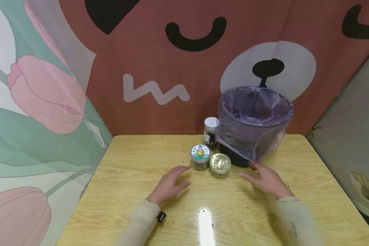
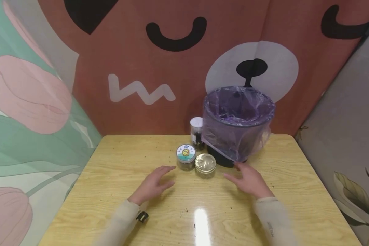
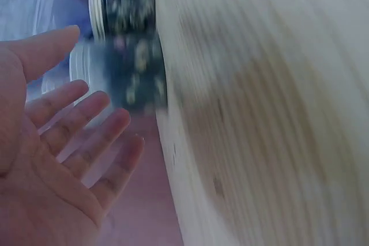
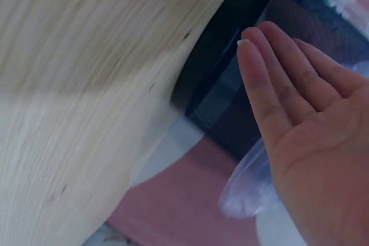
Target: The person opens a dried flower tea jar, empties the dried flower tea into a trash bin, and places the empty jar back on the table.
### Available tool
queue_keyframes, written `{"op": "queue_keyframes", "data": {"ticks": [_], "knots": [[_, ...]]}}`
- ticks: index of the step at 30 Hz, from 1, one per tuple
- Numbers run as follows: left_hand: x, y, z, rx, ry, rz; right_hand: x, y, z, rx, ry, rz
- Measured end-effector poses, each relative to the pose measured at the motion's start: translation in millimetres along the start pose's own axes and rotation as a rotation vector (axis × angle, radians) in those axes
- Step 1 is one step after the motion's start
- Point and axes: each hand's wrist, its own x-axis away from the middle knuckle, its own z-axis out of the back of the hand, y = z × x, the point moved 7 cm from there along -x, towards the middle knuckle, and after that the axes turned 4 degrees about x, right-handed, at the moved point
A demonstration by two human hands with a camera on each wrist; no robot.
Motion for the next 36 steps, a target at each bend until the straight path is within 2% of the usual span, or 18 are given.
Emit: {"op": "queue_keyframes", "data": {"ticks": [6, 8, 12, 16, 23, 29, 36], "knots": [[-21.1, 21.0, -35.3, 0.026, -0.136, -0.061, -12.1, -28.4, -17.7, 0.014, -0.005, 0.089], [-26.7, 24.4, -43.3, 0.035, -0.165, -0.054, -16.9, -34.7, -22.1, 0.02, -0.001, 0.099], [-36.4, 26.7, -53.0, 0.059, -0.18, -0.02, -27.8, -44.4, -30.1, 0.04, 0.015, 0.095], [-44.4, 26.8, -61.1, 0.066, -0.199, 0.007, -37.2, -48.7, -40.2, 0.051, 0.02, 0.083], [-51.2, 26.0, -70.1, 0.089, -0.197, 0.008, -45.4, -54.3, -51.6, 0.052, 0.047, 0.07], [-52.3, 24.2, -73.4, 0.082, -0.189, 0.004, -46.9, -56.8, -53.0, 0.049, 0.092, 0.094], [-50.6, 23.9, -74.8, 0.072, -0.188, 0.005, -40.9, -58.2, -48.8, 0.031, 0.105, 0.125]]}}
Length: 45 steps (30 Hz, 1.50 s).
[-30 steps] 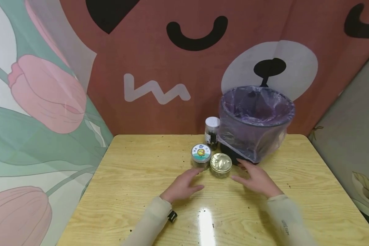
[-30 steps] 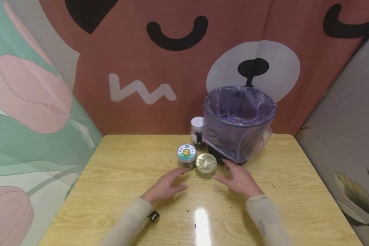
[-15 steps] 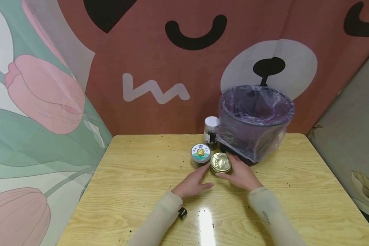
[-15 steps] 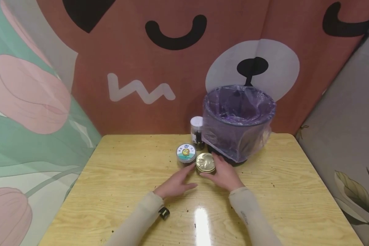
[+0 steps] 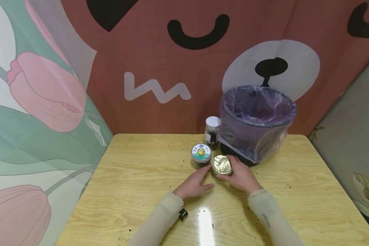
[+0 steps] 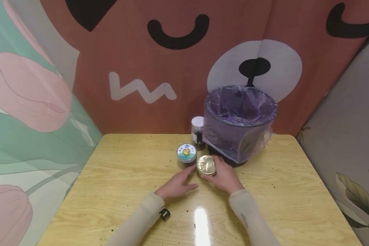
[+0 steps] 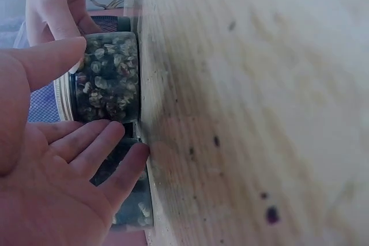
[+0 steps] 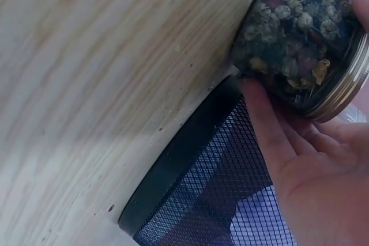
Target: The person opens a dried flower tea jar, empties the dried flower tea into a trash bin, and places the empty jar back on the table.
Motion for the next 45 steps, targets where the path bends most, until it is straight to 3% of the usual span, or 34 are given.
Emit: {"op": "queue_keyframes", "data": {"ticks": [8, 20, 28, 31, 38, 45], "knots": [[2.1, 5.9, 0.4, 0.002, 0.05, -0.042, 6.9, -5.2, 7.2, -0.001, -0.016, 0.001], [3.4, 24.6, 9.7, 0.221, 0.176, -0.157, 14.5, -34.5, 33.2, -0.029, 0.014, 0.085], [5.1, 19.8, 9.7, 0.441, 0.234, -0.09, 24.4, -64.0, 36.7, -0.078, -0.006, 0.138], [6.5, 20.6, 11.8, 0.459, 0.248, -0.084, 26.3, -71.1, 39.4, -0.085, -0.004, 0.144], [12.0, 23.7, 22.1, 0.474, 0.262, -0.145, 25.9, -80.8, 40.9, -0.067, -0.022, 0.151], [17.5, 22.4, 17.6, 0.486, 0.213, -0.118, 29.4, -90.8, 43.4, 0.023, 0.069, 0.188]]}}
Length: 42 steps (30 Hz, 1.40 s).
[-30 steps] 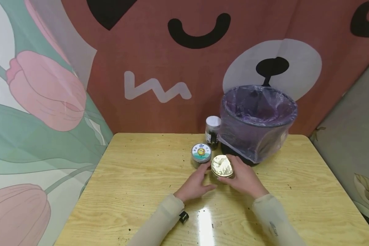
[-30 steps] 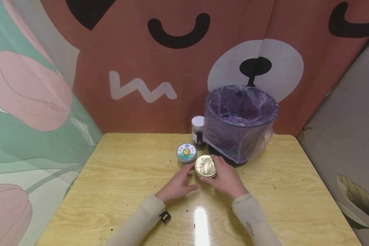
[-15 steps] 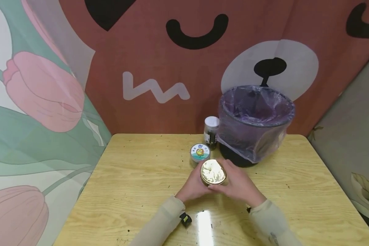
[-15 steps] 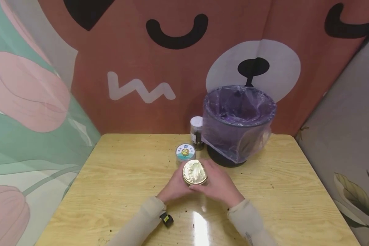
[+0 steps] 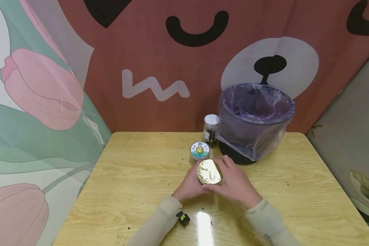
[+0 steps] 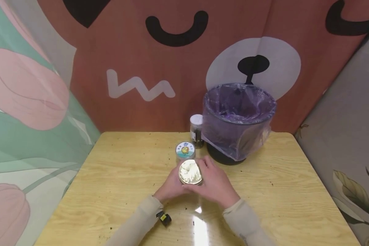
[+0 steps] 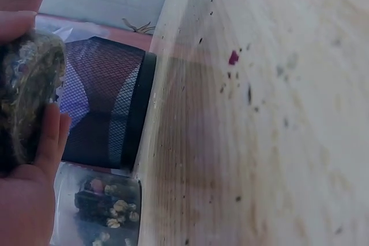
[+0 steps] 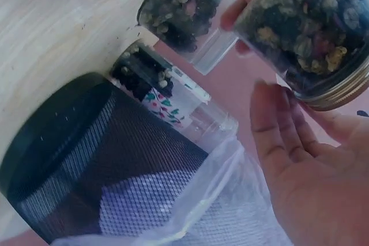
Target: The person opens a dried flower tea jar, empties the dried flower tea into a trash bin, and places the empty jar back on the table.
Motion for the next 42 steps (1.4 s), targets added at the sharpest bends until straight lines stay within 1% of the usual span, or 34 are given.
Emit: {"op": "queue_keyframes", "data": {"ticks": [3, 7, 11, 15, 18, 28, 34, 36, 42], "knots": [[-0.5, 3.0, -2.4, 0.014, -0.029, -0.035, -1.9, -4.9, 2.5, 0.03, 0.036, 0.03], [-0.1, 5.7, -5.4, 0.025, -0.066, -0.07, -4.3, -9.9, 3.9, 0.061, 0.05, 0.062], [1.2, 4.3, -6.3, 0.026, -0.075, -0.067, -4.4, -10.5, 1.5, 0.065, 0.051, 0.094], [2.6, 4.1, -6.2, 0.022, -0.081, -0.061, -4.3, -10.5, -2.4, 0.043, 0.04, 0.119], [2.5, 3.4, -6.0, -0.001, -0.083, -0.05, -4.7, -10.3, -4.6, 0.03, 0.021, 0.127], [-0.2, 2.4, -5.3, -0.076, -0.087, -0.06, -6.1, -13.1, -3.2, 0.021, -0.014, 0.159], [1.4, 1.3, -1.9, -0.103, -0.079, -0.03, -7.5, -13.5, -5.4, 0.012, -0.056, 0.18], [1.2, 2.5, -1.3, -0.115, -0.088, -0.033, -8.7, -12.6, -5.6, 0.001, -0.063, 0.193], [1.2, 5.8, -0.2, -0.068, -0.163, -0.067, -9.6, -12.0, -1.4, -0.076, -0.071, 0.292]]}}
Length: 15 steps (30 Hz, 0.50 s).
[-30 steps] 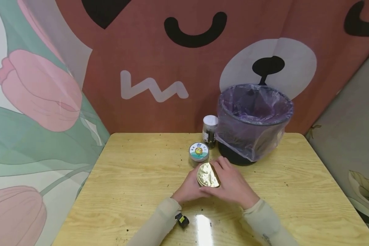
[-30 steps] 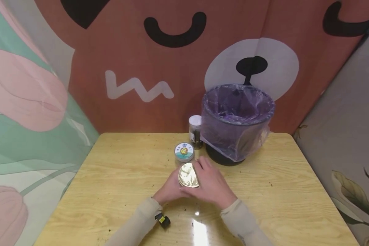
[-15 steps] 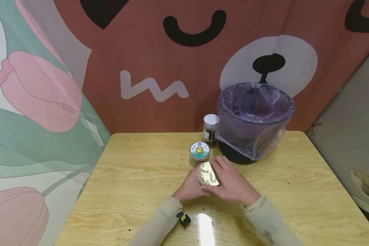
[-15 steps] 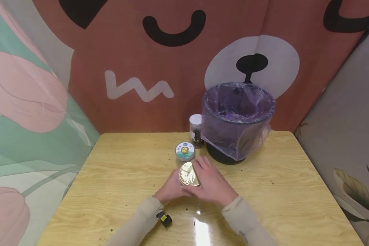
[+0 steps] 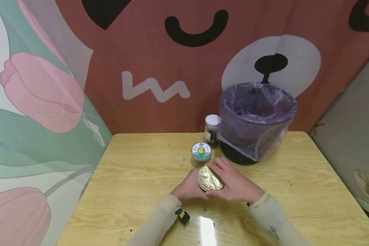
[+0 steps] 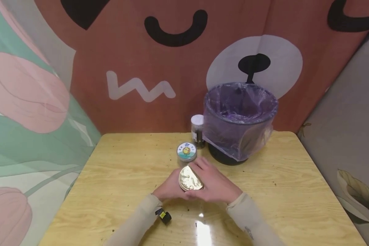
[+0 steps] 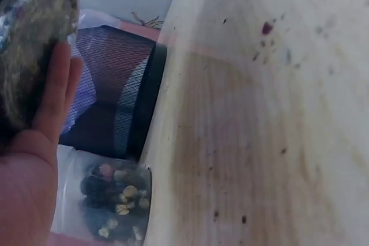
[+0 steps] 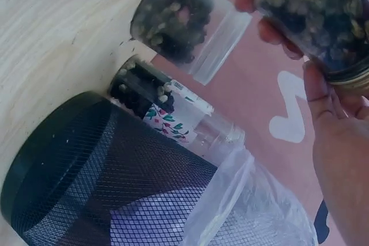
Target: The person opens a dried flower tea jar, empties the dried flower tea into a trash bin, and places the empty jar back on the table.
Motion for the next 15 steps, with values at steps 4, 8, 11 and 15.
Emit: {"op": "queue_keyframes", "data": {"ticks": [4, 8, 11, 15], "knots": [[1.3, -1.5, -1.4, 0.023, -0.006, -0.001, 1.0, 2.1, 0.1, -0.038, -0.038, -0.006], [1.8, -2.6, -3.3, 0.052, 0.025, 0.006, 2.5, 6.1, 1.4, -0.066, -0.076, -0.083], [0.3, -1.9, -4.2, 0.05, 0.037, -0.009, 3.5, 6.9, 3.8, -0.059, -0.086, -0.122], [-2.9, -1.4, -4.5, 0.051, 0.033, -0.026, 1.6, 2.7, 7.9, -0.02, -0.057, -0.112]]}}
